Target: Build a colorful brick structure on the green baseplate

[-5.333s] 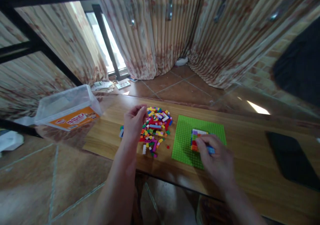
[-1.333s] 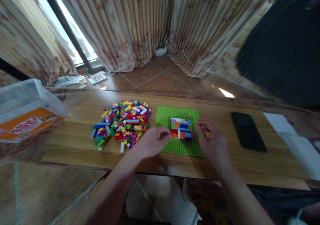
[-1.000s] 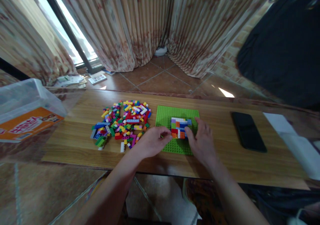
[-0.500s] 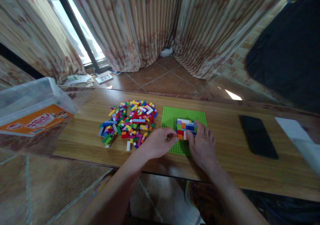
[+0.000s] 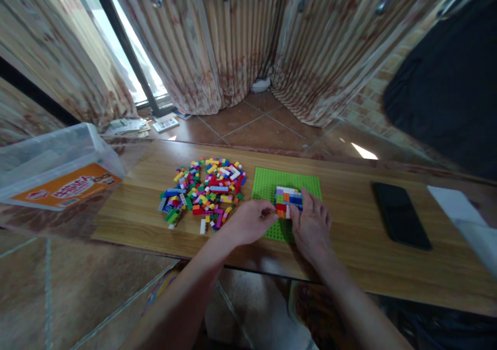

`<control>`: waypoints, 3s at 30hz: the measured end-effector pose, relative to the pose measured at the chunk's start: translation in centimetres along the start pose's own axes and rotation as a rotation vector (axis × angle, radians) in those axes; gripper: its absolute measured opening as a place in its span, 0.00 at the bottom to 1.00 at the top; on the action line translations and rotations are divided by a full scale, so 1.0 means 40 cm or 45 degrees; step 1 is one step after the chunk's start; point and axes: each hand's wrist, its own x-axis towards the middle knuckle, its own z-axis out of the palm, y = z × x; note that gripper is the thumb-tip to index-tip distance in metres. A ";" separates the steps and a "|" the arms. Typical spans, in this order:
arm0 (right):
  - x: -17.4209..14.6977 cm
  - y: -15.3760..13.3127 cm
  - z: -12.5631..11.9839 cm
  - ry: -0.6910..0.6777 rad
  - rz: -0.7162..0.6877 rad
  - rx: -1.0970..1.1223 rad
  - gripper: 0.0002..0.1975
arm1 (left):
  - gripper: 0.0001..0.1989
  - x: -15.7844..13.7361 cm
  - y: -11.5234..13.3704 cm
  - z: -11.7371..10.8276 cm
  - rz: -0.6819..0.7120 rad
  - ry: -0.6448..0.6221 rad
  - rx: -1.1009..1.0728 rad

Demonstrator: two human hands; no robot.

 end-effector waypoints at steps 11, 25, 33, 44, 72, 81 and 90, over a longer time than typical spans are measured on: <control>0.012 0.010 -0.003 -0.010 0.114 0.123 0.27 | 0.12 0.006 -0.003 0.000 -0.020 0.005 0.025; 0.012 -0.009 -0.010 -0.023 -0.009 -0.120 0.24 | 0.11 0.001 0.009 -0.005 -0.042 0.018 0.061; 0.004 -0.013 -0.015 -0.025 -0.088 -0.149 0.23 | 0.10 -0.002 0.013 -0.015 -0.082 0.044 0.105; 0.027 -0.004 -0.040 -0.097 -0.059 -0.058 0.20 | 0.09 0.000 0.020 -0.020 -0.077 0.015 0.097; 0.029 -0.019 -0.041 -0.107 -0.043 -0.034 0.20 | 0.10 0.008 0.010 -0.010 -0.052 0.054 0.142; 0.051 0.037 -0.073 -0.240 -0.058 0.346 0.22 | 0.09 0.014 0.005 -0.012 -0.012 0.183 0.196; 0.057 0.039 -0.063 -0.220 0.004 0.394 0.26 | 0.09 0.018 0.006 0.018 0.406 0.257 0.173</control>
